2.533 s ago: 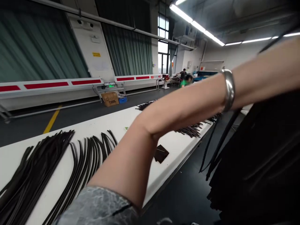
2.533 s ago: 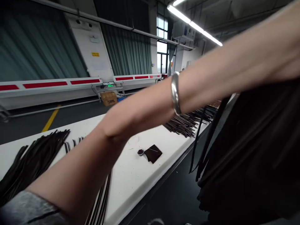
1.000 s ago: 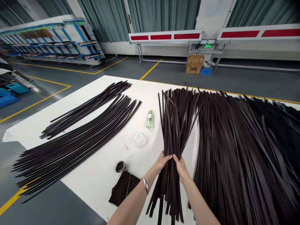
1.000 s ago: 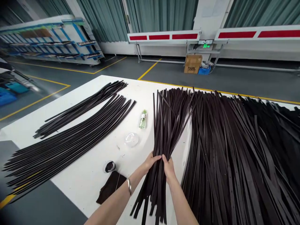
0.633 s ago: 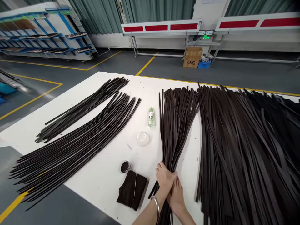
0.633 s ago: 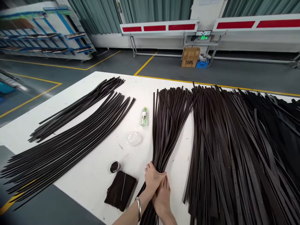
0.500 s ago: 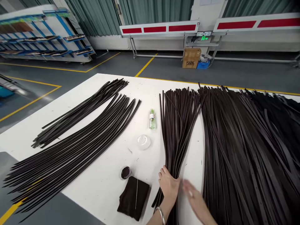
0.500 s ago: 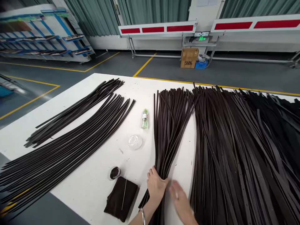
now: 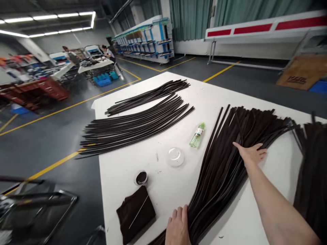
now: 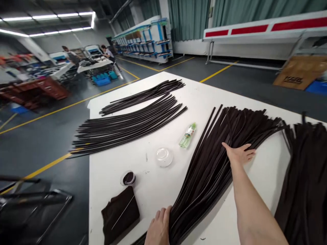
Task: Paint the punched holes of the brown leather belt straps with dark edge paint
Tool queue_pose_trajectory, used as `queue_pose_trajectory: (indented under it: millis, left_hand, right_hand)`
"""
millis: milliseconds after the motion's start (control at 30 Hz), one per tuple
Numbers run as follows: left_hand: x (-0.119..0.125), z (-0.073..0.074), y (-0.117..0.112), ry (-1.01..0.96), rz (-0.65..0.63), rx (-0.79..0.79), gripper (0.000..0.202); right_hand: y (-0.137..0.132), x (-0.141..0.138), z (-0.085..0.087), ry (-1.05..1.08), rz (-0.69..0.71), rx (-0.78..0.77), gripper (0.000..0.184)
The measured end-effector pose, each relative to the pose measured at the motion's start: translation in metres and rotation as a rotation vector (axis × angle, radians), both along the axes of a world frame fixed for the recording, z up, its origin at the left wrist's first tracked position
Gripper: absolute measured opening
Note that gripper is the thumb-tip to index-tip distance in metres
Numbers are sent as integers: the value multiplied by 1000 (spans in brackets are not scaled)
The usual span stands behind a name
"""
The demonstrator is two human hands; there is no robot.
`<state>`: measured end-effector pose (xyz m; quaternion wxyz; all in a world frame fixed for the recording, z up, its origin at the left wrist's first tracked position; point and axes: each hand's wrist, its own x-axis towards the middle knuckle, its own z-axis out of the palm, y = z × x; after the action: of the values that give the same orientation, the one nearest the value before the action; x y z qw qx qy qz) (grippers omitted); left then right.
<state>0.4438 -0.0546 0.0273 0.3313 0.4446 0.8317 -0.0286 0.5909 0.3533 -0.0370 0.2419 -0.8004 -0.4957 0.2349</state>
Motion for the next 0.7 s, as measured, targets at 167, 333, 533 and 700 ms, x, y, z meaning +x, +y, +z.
queue_pose_trajectory:
  millis: [167,333,533,700]
  left_hand:
    - [14,23,-1,-45,65,126,111]
    - [15,24,-5,-101,10,172,139]
    - [12,27,-31,-54,-136,242,140]
    - [10,57,-64,-114,-206,301,133]
  right_hand:
    - [-8,45,0,43,213,7,115]
    - [-57,83,10,164,178,-47,83]
    - [-209,49,7,167,249,-48,83]
    - [-350,42,38,99,335,-192,93]
